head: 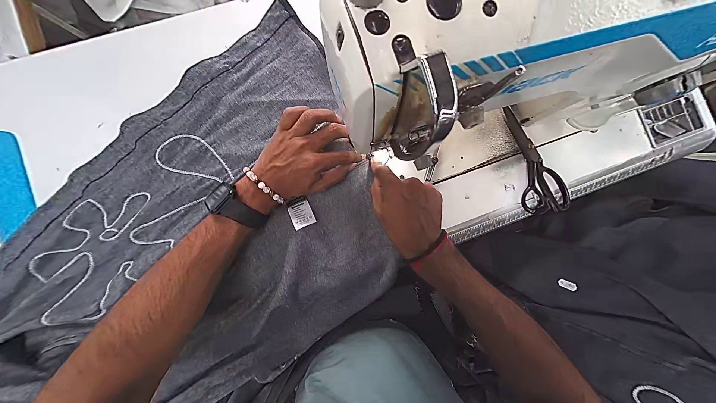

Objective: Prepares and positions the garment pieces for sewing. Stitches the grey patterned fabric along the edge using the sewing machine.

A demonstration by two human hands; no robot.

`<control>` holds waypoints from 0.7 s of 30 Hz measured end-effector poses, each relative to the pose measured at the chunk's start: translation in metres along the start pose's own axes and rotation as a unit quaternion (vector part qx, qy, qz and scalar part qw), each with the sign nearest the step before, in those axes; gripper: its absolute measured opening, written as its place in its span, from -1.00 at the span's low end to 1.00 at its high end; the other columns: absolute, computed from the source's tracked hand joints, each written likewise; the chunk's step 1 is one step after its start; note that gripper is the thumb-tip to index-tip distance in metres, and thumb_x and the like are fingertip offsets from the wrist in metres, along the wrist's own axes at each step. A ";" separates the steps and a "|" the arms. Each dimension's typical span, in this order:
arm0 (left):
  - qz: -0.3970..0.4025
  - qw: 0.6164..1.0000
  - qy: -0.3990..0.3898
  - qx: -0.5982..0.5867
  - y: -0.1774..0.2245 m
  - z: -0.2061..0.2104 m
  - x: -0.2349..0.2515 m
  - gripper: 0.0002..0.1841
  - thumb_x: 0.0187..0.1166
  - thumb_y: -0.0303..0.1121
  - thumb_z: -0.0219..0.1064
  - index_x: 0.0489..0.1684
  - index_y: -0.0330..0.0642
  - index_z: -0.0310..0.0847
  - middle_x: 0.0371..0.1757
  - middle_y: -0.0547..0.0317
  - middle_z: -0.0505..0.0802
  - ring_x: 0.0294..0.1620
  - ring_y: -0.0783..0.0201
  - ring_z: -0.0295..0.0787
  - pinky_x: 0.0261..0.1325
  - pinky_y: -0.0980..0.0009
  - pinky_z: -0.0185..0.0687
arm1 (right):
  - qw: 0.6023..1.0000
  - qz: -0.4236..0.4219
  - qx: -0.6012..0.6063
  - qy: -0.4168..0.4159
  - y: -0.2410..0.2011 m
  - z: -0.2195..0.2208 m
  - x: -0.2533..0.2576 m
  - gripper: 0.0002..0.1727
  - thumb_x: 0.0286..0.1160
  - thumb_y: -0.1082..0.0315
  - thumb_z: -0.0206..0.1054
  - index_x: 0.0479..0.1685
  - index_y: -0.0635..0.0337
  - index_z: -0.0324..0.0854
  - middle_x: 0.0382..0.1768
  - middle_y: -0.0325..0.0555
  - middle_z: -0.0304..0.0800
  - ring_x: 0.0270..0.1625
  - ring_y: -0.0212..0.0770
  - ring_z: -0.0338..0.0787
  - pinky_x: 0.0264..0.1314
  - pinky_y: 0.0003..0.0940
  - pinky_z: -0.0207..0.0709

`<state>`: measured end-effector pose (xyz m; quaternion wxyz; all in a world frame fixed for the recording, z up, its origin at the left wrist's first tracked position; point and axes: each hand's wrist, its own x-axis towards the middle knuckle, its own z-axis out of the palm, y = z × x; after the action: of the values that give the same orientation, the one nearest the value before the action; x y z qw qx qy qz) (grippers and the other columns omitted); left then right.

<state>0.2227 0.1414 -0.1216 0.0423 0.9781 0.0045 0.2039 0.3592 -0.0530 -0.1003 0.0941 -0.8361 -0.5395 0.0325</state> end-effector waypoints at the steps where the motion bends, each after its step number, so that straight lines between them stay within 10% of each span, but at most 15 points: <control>1: -0.010 1.000 -0.019 0.018 0.004 -0.006 0.002 -0.68 0.73 0.01 0.19 0.09 0.23 0.87 0.23 0.12 0.83 0.50 -0.05 0.52 0.57 -0.07 0.15 | 1.000 0.004 -0.001 0.003 -0.001 0.001 0.000 -0.58 0.73 0.16 0.10 0.43 -0.13 0.71 -0.74 -0.16 0.59 -0.68 -0.05 0.64 -0.69 -0.17 0.34; 4: -0.125 0.988 -0.082 0.033 0.057 -0.028 0.009 -0.69 0.72 -0.20 0.16 0.11 -0.02 0.84 0.35 -0.04 0.76 0.49 -0.23 0.50 0.50 -0.21 0.27 | 0.999 0.023 0.018 0.033 0.001 0.004 0.001 -0.59 0.73 0.16 0.12 0.41 -0.15 0.74 -0.73 -0.16 0.61 -0.68 -0.06 0.65 -0.69 -0.17 0.34; 8: -0.306 0.937 -0.011 -0.166 0.113 -0.006 -0.006 -0.70 0.64 -0.21 0.17 0.11 -0.08 0.77 0.48 0.21 0.73 0.58 0.15 0.52 0.63 0.16 0.39 | 0.987 0.046 0.107 0.109 0.006 0.016 -0.006 -0.71 0.69 0.14 0.23 0.15 -0.04 0.80 -0.58 -0.20 0.74 -0.64 -0.12 0.69 -0.69 -0.15 0.40; 21: -0.205 0.975 -0.073 -0.045 0.076 0.003 -0.017 -0.61 0.72 -0.12 0.01 0.13 -0.11 0.71 0.58 0.27 0.68 0.62 0.12 0.49 0.62 0.13 0.30 | 0.992 0.025 0.072 0.096 0.008 0.019 -0.017 -0.60 0.74 0.24 0.10 0.32 -0.04 0.80 -0.73 -0.18 0.64 -0.71 -0.08 0.63 -0.70 -0.15 0.37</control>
<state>0.2072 0.0650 -0.1248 0.1278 0.9655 0.1928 0.1192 0.3559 -0.0694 -0.1213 0.2047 -0.8397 -0.5030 -0.0070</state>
